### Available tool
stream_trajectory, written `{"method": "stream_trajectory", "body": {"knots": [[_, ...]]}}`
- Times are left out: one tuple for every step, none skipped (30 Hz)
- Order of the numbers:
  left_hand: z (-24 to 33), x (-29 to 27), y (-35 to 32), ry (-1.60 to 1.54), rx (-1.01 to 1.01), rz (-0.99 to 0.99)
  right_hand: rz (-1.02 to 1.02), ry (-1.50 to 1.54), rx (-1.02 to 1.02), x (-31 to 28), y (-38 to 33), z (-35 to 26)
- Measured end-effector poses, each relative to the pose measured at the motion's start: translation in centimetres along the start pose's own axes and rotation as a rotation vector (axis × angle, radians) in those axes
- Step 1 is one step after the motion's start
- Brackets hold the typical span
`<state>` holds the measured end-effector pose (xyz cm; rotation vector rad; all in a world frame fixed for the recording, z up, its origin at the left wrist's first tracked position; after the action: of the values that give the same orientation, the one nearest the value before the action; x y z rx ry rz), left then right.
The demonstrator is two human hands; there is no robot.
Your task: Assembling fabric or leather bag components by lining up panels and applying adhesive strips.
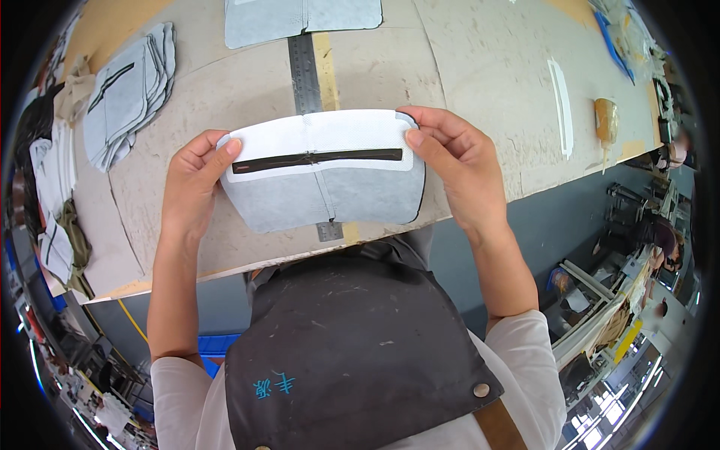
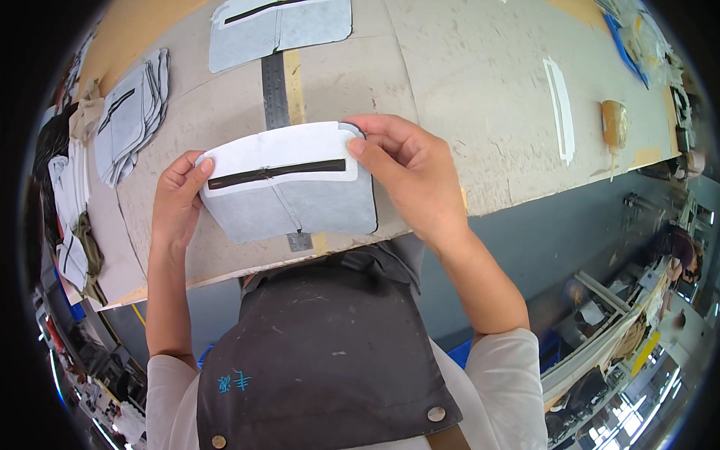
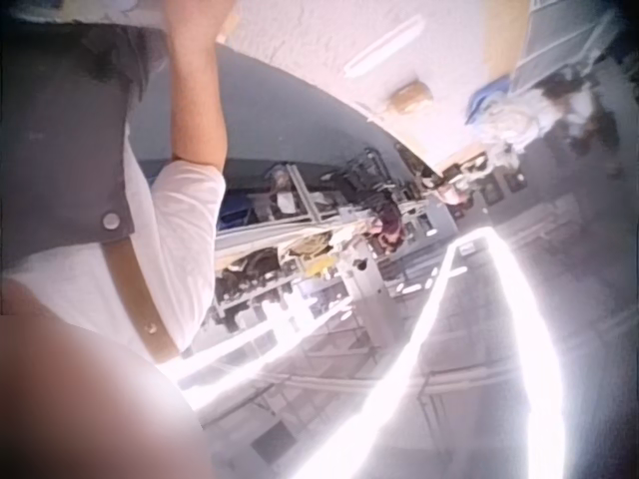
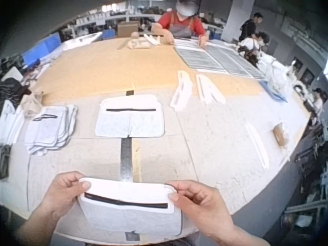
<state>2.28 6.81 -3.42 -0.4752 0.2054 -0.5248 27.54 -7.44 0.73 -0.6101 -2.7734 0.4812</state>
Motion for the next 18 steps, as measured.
{"method": "stream_trajectory", "body": {"knots": [[-0.02, -0.14, -0.07, -0.002, 0.002, 0.003, 0.014, -0.008, -0.005, -0.17, 0.01, 0.01], [-0.19, -0.28, -0.15, -0.006, -0.015, 0.002, 0.028, -0.017, -0.01, -0.33, 0.04, 0.03], [-0.34, -0.33, -0.22, -0.011, -0.031, 0.0, 0.025, -0.019, -0.012, -0.39, 0.07, 0.13], [-0.35, -0.35, -0.33, -0.014, -0.029, 0.002, 0.019, -0.006, -0.022, -0.44, 0.11, 0.21], [-0.28, -0.33, -0.45, -0.026, -0.016, 0.005, 0.013, 0.007, -0.032, -0.43, 0.15, 0.22], [-0.22, -0.33, -0.56, -0.039, -0.003, 0.008, 0.009, 0.005, -0.033, -0.34, 0.15, 0.21], [-0.26, -0.29, -0.59, -0.041, -0.002, 0.011, 0.017, 0.008, -0.032, -0.33, 0.11, 0.21], [-0.34, -0.21, -0.6, -0.059, -0.001, 0.01, 0.025, 0.011, -0.031, -0.34, 0.07, 0.23], [-0.41, -0.2, -0.61, -0.075, 0.0, 0.01, 0.022, 0.009, -0.031, -0.28, 0.07, 0.31], [-0.52, -0.25, -0.58, -0.077, 0.001, 0.013, 0.014, 0.013, -0.06, -0.21, 0.06, 0.2], [-0.62, -0.28, -0.53, -0.083, 0.005, 0.011, 0.006, 0.016, -0.088, -0.15, 0.03, 0.06], [-0.69, -0.28, -0.47, -0.089, 0.008, 0.008, 0.005, 0.014, -0.089, -0.1, 0.01, 0.06], [-0.74, -0.26, -0.46, -0.09, 0.009, 0.008, -0.001, 0.008, -0.105, -0.02, -0.03, -0.08], [-0.8, -0.26, -0.47, -0.09, 0.009, 0.013, -0.007, 0.002, -0.121, 0.03, -0.06, -0.2], [-0.84, -0.28, -0.46, -0.088, 0.008, 0.017, -0.007, 0.002, -0.121, 0.03, -0.08, -0.14], [-0.87, -0.26, -0.42, -0.089, 0.008, 0.017, -0.012, 0.007, -0.14, 0.04, -0.12, -0.21], [-0.86, -0.22, -0.39, -0.095, 0.013, 0.017, -0.016, 0.011, -0.159, 0.05, -0.13, -0.28], [-0.81, -0.19, -0.35, -0.101, 0.018, 0.016, -0.015, 0.011, -0.159, 0.01, -0.12, -0.24]]}}
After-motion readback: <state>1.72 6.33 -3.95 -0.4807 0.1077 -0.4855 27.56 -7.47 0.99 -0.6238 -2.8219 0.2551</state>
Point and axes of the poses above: each hand's wrist, its own y-axis towards the middle knuckle, its own x-axis out of the palm, z = x × y, the point moved 8 cm from there along y, towards the middle knuckle, and after that the axes turned 6 degrees about y, right-handed, at the moved point
